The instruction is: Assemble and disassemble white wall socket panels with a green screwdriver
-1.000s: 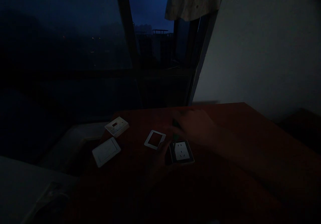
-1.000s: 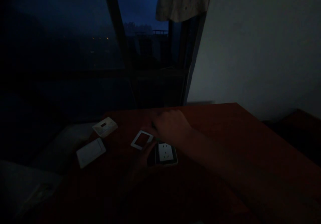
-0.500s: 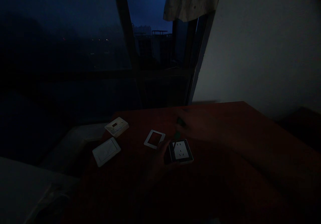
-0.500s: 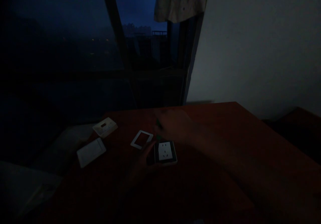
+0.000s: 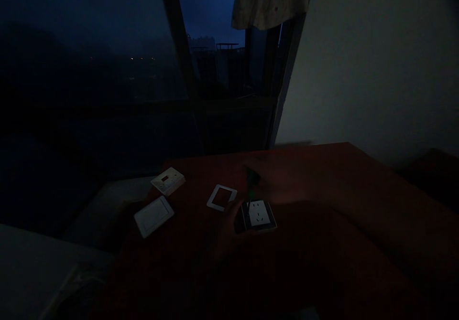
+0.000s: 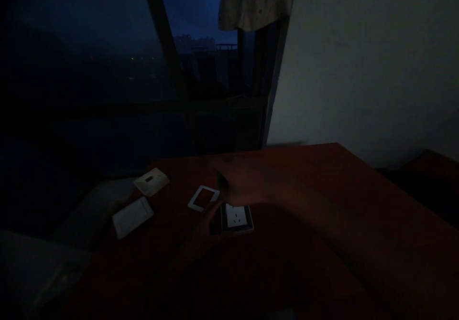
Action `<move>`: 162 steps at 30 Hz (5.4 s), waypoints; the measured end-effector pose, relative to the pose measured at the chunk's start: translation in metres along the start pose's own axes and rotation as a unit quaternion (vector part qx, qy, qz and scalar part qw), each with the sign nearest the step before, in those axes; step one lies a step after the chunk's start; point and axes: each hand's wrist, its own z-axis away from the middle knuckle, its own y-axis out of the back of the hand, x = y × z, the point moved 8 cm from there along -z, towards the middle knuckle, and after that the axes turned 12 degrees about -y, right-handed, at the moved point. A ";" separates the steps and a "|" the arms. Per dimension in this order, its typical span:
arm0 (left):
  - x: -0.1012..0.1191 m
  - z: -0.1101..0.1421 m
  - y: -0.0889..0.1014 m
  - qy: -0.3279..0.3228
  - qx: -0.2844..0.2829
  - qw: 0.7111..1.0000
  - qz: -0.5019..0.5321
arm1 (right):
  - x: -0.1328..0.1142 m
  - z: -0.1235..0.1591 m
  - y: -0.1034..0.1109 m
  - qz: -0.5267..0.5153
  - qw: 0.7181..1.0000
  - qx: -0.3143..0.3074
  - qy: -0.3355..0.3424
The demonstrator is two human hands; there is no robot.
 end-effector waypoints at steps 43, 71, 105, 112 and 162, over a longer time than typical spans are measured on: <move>0.000 0.000 0.000 -0.002 -0.005 1.000 -0.016 | 0.001 0.001 0.007 0.104 0.992 0.040 -0.066; -0.005 0.003 0.002 0.004 0.002 1.000 -0.018 | 0.006 0.004 0.005 -0.002 1.000 -0.001 -0.018; 0.042 -0.014 0.020 -0.001 -0.088 0.969 -0.233 | 0.154 0.071 -0.081 -0.490 0.799 0.194 -0.289; 0.047 -0.030 0.007 -0.006 -0.192 0.925 -0.327 | 0.168 0.105 -0.171 -0.656 0.601 0.201 -0.409; 0.052 -0.046 0.009 -0.083 -0.225 0.930 -0.277 | 0.168 0.120 -0.202 -0.703 0.537 0.204 -0.419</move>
